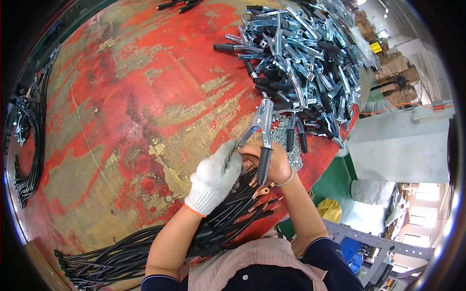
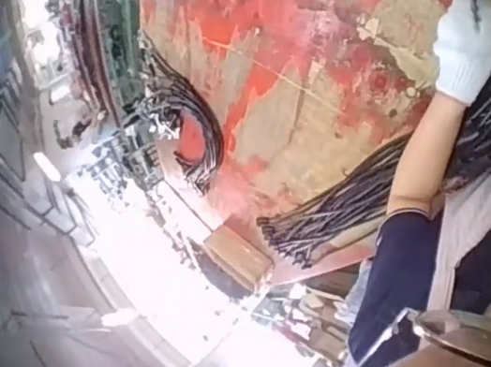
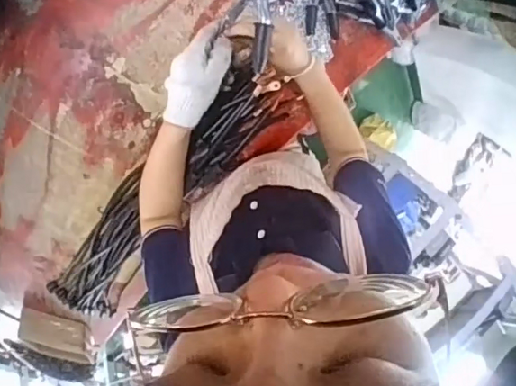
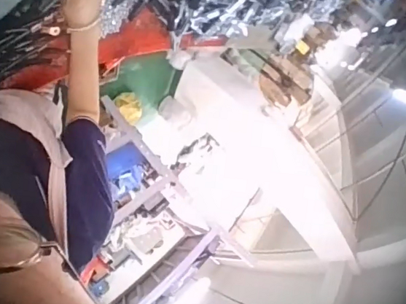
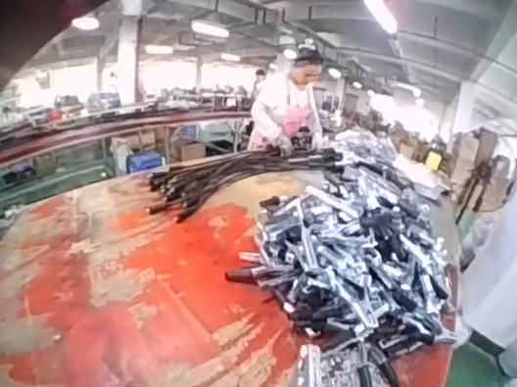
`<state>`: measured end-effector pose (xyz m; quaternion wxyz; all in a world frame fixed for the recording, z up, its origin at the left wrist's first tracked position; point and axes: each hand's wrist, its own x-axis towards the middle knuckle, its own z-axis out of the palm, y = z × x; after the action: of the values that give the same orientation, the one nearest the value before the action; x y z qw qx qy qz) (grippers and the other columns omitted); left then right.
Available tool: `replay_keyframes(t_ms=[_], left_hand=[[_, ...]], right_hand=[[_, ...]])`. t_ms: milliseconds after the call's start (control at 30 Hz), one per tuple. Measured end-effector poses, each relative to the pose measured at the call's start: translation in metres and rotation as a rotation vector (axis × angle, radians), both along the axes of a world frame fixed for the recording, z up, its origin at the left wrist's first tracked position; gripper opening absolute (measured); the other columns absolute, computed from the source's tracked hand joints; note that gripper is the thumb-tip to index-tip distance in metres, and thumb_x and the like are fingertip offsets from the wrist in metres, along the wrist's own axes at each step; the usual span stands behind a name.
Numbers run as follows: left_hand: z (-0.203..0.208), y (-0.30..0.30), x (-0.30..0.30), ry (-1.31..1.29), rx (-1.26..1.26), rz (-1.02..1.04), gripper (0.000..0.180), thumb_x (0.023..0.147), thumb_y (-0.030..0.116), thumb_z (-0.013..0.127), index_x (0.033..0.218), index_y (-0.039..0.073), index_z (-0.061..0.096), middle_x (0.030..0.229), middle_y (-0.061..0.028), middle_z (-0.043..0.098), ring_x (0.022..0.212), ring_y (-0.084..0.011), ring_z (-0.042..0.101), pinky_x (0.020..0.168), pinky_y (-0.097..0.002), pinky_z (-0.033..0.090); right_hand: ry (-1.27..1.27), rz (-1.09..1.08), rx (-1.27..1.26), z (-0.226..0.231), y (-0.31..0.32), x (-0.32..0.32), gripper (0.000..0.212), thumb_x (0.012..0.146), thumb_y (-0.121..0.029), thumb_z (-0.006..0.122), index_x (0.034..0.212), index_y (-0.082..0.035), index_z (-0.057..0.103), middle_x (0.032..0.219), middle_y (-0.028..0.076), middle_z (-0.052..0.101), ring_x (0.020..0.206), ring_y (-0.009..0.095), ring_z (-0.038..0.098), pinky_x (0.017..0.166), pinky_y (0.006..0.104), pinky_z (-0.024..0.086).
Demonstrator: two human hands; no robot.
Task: Manually attaching metal clamps to the ends of heavy-duty electrical cables in a factory setting.
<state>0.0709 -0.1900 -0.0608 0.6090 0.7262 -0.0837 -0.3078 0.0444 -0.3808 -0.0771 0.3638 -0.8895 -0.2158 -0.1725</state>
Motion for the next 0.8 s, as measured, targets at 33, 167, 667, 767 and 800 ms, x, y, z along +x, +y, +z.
replay_keyframes(t_ms=[33, 167, 667, 767, 800], left_hand=[[-0.001, 0.0, 0.0, -0.017, 0.018, -0.002, 0.041, 0.097, 0.028, 0.05, 0.131, 0.005, 0.054, 0.072, -0.0151, 0.068, 0.06, -0.025, 0.068, 0.06, -0.0383, 0.054], [-0.004, 0.0, -0.001, -0.235, 0.127, -0.041, 0.039, 0.098, 0.02, 0.049, 0.133, 0.0, 0.051, 0.075, -0.0062, 0.065, 0.057, -0.0112, 0.061, 0.054, -0.0259, 0.052], [0.0, 0.0, -0.001, -0.23, 0.159, -0.04, 0.04, 0.099, 0.022, 0.048, 0.133, 0.003, 0.053, 0.074, -0.0058, 0.065, 0.057, -0.0113, 0.062, 0.055, -0.0264, 0.053], [-0.001, 0.003, 0.0, -0.16, 0.095, 0.004, 0.04, 0.097, 0.031, 0.051, 0.129, 0.008, 0.055, 0.083, -0.0188, 0.07, 0.073, -0.0343, 0.069, 0.065, -0.0429, 0.055], [0.002, 0.004, 0.001, -0.026, 0.003, 0.032, 0.041, 0.097, 0.031, 0.05, 0.129, 0.006, 0.055, 0.082, -0.016, 0.069, 0.068, -0.0288, 0.067, 0.06, -0.0385, 0.054]], right_hand=[[0.025, -0.027, 0.004, 0.0, 0.002, -0.001, 0.027, 0.073, 0.003, 0.075, 0.097, -0.008, 0.068, 0.084, 0.01, 0.068, 0.074, 0.028, 0.068, 0.062, 0.0342, 0.053], [0.081, -0.162, 0.028, 0.0, 0.015, -0.009, 0.021, 0.078, -0.002, 0.074, 0.097, -0.008, 0.068, 0.087, 0.01, 0.069, 0.078, 0.028, 0.068, 0.067, 0.0344, 0.054], [0.034, -0.181, 0.067, -0.006, 0.016, -0.014, 0.021, 0.078, -0.005, 0.076, 0.098, -0.006, 0.068, 0.094, 0.011, 0.069, 0.084, 0.029, 0.068, 0.072, 0.0345, 0.055], [0.086, -0.349, 0.085, -0.002, 0.017, -0.021, 0.019, 0.08, -0.01, 0.075, 0.097, -0.007, 0.069, 0.096, 0.011, 0.067, 0.089, 0.03, 0.065, 0.077, 0.0371, 0.053], [0.109, -0.436, 0.083, -0.001, 0.016, -0.023, 0.018, 0.08, -0.012, 0.075, 0.097, -0.007, 0.069, 0.096, 0.01, 0.066, 0.091, 0.03, 0.064, 0.079, 0.038, 0.052]])
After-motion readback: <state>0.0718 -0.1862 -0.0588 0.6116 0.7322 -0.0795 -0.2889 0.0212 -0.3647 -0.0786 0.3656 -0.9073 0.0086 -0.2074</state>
